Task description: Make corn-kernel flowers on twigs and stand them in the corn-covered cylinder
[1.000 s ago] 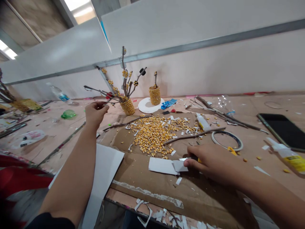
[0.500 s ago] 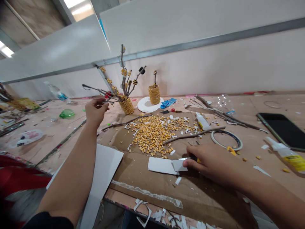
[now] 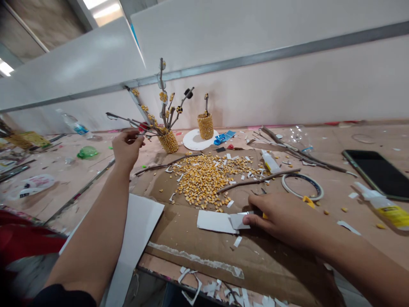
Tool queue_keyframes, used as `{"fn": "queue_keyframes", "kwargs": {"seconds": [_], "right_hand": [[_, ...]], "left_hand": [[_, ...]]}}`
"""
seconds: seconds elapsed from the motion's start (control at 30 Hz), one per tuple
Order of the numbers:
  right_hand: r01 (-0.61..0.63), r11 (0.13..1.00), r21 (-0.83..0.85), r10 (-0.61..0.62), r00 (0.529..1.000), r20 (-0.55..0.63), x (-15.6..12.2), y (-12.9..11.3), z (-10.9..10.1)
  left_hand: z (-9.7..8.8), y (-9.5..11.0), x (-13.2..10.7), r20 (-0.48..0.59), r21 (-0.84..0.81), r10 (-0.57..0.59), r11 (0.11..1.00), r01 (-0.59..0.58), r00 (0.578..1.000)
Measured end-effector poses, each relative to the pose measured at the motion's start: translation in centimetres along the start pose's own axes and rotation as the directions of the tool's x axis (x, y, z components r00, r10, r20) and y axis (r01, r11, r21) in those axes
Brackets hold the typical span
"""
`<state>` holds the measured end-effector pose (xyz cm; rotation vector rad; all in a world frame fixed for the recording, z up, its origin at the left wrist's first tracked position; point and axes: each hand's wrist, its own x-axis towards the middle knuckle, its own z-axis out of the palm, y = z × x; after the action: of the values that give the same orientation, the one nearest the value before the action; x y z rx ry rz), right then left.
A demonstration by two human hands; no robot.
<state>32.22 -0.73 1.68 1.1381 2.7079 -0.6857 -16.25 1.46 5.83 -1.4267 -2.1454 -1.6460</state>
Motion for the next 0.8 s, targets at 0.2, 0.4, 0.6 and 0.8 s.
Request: {"fn": "queue_keyframes", "kwargs": {"seconds": [0.2,0.4,0.6,0.8], "right_hand": [[-0.029,1.0,-0.005,0.029,0.999,0.021,-0.16,-0.25,-0.09],[-0.017,1.0,-0.009,0.017,1.0,0.002,-0.13,-0.15,0.12],[-0.035,0.999,-0.015,0.035,0.999,0.01,-0.03,-0.32,0.06],[-0.035,0.999,-0.033,0.035,0.999,0.007,0.25,-0.52,0.16]], "left_hand": [[0.27,-0.04,0.14,0.01,-0.011,0.029,1.0,-0.029,1.0],[0.56,0.05,0.33,-0.001,0.004,0.034,0.999,-0.034,0.999],[0.85,0.26,0.66,-0.027,0.026,0.038,0.999,-0.037,0.999],[0.96,0.44,1.03,-0.056,0.023,0.025,0.999,-0.024,0.998]]}}
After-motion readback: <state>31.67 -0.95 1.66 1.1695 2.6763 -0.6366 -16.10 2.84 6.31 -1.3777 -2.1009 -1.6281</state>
